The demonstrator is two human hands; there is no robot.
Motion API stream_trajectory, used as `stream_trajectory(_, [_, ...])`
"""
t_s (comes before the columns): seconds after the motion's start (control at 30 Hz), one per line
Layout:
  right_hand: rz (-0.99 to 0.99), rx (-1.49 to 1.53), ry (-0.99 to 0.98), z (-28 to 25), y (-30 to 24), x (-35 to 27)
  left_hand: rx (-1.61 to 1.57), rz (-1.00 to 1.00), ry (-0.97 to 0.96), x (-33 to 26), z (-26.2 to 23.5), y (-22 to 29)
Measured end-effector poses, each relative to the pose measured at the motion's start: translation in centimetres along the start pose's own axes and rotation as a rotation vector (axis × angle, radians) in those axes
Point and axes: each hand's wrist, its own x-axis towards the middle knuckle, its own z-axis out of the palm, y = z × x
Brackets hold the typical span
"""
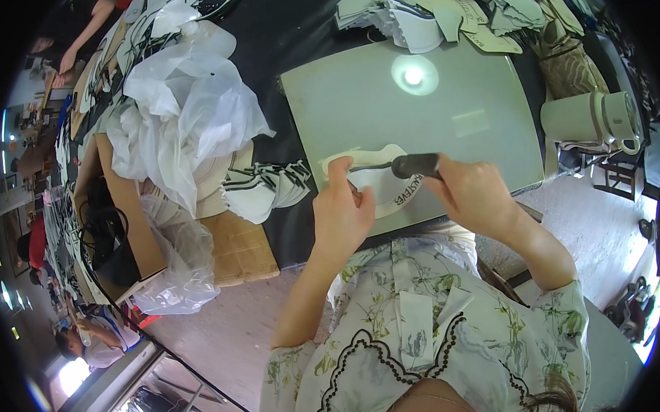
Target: Hammering shoe components on a workbench to flatten seams or secure materials.
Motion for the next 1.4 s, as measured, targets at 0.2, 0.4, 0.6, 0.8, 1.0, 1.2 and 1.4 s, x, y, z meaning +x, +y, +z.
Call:
stream_trajectory(0.2, [0.059, -0.184, -0.129, 1.4, -0.2, 0.5, 0.232, 0.184, -0.046, 1.2, -1.0, 0.6])
stream_trajectory(0.4, [0.070, -0.212, -0.141, 1.1, -0.5, 0.8, 0.186, 0.258, -0.058, 2.6, -0.1, 0.0])
stream_trajectory(0.6, [0.093, -0.229, -0.129, 1.4, -0.4, 0.8, 0.119, 0.504, -0.015, 2.3, 0.3, -2.1])
stream_trajectory(0.8, [0.132, -0.247, -0.172, 1.3, -0.6, 0.9, 0.350, 0.747, 0.086, 2.1, 0.9, -2.2])
stream_trajectory(1.0, [0.013, -0.181, 0.015, 1.0, -0.5, 0.5, 0.369, 0.738, 0.078, 2.0, 0.7, -1.8])
stream_trajectory(1.2, [0.004, -0.250, -0.025, 0.6, -0.3, 1.6, 0.365, 0.721, 0.076, 2.0, 0.8, -1.9])
stream_trajectory(1.4, [-0.026, -0.309, -0.091, 1.5, 0.4, 1.7, 0.384, 0.731, 0.069, 2.1, 0.8, -1.8])
